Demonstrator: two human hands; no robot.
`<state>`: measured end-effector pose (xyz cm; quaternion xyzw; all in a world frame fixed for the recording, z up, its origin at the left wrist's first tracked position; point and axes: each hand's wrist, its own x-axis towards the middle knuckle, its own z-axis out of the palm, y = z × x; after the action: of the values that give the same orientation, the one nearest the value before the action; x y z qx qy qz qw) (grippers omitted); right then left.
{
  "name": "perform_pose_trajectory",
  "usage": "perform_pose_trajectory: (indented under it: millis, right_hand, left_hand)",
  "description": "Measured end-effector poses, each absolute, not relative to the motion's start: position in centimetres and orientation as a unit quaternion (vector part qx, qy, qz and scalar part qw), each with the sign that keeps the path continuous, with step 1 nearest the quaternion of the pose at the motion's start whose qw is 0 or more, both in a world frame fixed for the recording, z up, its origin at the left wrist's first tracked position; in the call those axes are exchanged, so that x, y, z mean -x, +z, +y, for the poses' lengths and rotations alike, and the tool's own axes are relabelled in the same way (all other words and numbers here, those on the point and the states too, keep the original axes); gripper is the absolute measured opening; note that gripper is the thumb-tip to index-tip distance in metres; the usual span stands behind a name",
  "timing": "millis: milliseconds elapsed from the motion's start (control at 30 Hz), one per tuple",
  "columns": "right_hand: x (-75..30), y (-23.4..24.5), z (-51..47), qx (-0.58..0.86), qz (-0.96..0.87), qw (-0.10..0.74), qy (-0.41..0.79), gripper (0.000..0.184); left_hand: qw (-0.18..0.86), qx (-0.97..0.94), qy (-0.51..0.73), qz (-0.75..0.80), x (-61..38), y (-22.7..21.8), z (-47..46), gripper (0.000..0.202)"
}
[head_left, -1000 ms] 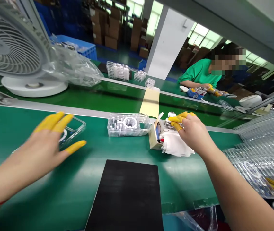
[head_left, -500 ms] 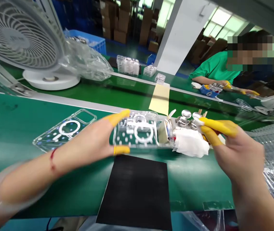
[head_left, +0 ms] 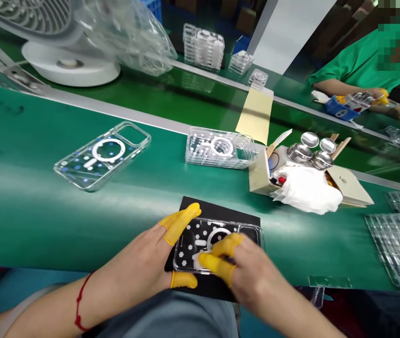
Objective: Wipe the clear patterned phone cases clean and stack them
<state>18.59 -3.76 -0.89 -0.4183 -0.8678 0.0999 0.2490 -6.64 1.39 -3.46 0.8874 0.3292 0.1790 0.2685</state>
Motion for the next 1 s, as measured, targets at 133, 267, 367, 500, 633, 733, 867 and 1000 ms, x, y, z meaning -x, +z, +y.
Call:
perform_pose_trajectory:
  millis: [133, 267, 367, 500, 633, 733, 867, 1000]
  right_hand:
    - [-19.9, -0.1, -3.3, 0.465, -0.858, 0.212, 0.051, 0.035]
    - [-18.7, 0.3, -4.0, 0.417, -0.875, 0.216, 0.117, 0.031]
    - [-18.1, 0.5, -4.4, 0.425, -0.877, 0.192, 0.119, 0.033]
    - [-17.6, 0.4, -4.2, 0.425, -0.879, 0.194, 0.093, 0.035]
    - [-17.8, 0.7, -4.0, 0.421, -0.885, 0.178, 0.083, 0.034]
    - [-17.7, 1.1, -3.8, 0.412, -0.891, 0.174, 0.074, 0.03]
    - [-17.7, 1.5, -3.4, 0.398, -0.897, 0.171, 0.087, 0.034]
    - [-17.9, 1.7, -3.4, 0.409, -0.893, 0.169, 0.082, 0.045]
  left_hand:
    - [0.259, -0.895, 0.187, 0.312, 6.8, -3.9, 1.1, 0.119]
    - [0.248, -0.894, 0.194, 0.319, 6.8, -3.8, 1.1, 0.111]
    - [0.238, -0.9, 0.188, 0.312, 6.6, -3.6, 1.2, 0.107]
    - [0.243, -0.898, 0.188, 0.316, 6.5, -3.5, 1.2, 0.104]
    - [0.24, -0.899, 0.192, 0.313, 6.6, -3.6, 1.0, 0.102]
    - [0.245, -0.898, 0.19, 0.311, 6.7, -3.7, 0.9, 0.103]
    - [0.253, -0.895, 0.194, 0.313, 6.7, -3.8, 1.0, 0.105]
    - [0.255, -0.894, 0.197, 0.311, 6.6, -3.7, 1.1, 0.104]
